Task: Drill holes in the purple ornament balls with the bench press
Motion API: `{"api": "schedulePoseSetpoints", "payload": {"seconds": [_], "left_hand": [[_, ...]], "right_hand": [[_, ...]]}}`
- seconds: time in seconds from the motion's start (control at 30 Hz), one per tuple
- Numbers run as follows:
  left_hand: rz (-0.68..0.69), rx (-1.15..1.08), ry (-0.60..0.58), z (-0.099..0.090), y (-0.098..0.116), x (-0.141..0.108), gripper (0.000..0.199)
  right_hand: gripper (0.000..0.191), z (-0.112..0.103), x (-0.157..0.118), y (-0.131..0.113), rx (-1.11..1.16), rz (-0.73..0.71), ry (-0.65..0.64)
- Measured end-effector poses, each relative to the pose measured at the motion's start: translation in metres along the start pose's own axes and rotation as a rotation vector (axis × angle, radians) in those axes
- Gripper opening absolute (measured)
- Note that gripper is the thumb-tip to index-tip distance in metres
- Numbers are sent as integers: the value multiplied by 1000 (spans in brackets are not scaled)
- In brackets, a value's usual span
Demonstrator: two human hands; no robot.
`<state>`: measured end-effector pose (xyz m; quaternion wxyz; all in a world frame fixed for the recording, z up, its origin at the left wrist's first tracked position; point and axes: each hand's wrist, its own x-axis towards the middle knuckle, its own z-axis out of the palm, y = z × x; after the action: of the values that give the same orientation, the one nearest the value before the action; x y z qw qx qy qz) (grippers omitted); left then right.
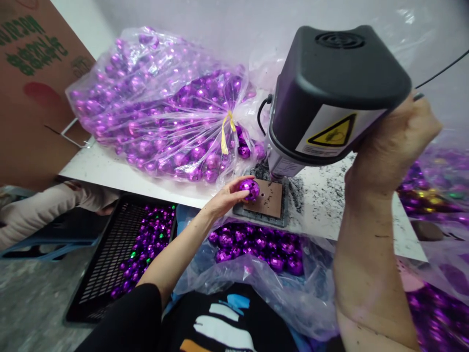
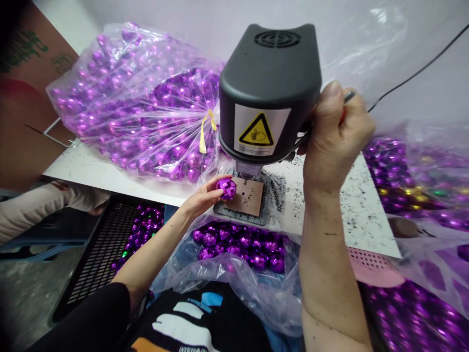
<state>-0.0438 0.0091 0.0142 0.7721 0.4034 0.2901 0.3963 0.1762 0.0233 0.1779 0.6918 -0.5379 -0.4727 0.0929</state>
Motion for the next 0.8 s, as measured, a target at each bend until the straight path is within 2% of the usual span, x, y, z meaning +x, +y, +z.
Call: {"api": "schedulePoseSetpoints", "payload": {"seconds": [0.13, 0.23, 0.47, 0.63, 0.8], "left_hand": [[186, 274, 144, 5, -9, 10, 52], [266, 449, 219, 9, -15, 17, 53], [405, 812, 130, 24, -21, 24, 49], [533, 1164, 122, 26, -27, 27, 48], [584, 1263, 135, 21, -32, 25, 51]], "right_hand": [[64, 1, 0, 1, 8, -52, 10], [65, 1, 1, 4, 3, -80, 5], [61, -1, 2, 5, -3, -75, -1], [58, -3, 3, 7, -1, -101, -33], [50, -3, 3, 6, -16, -91, -17]]}}
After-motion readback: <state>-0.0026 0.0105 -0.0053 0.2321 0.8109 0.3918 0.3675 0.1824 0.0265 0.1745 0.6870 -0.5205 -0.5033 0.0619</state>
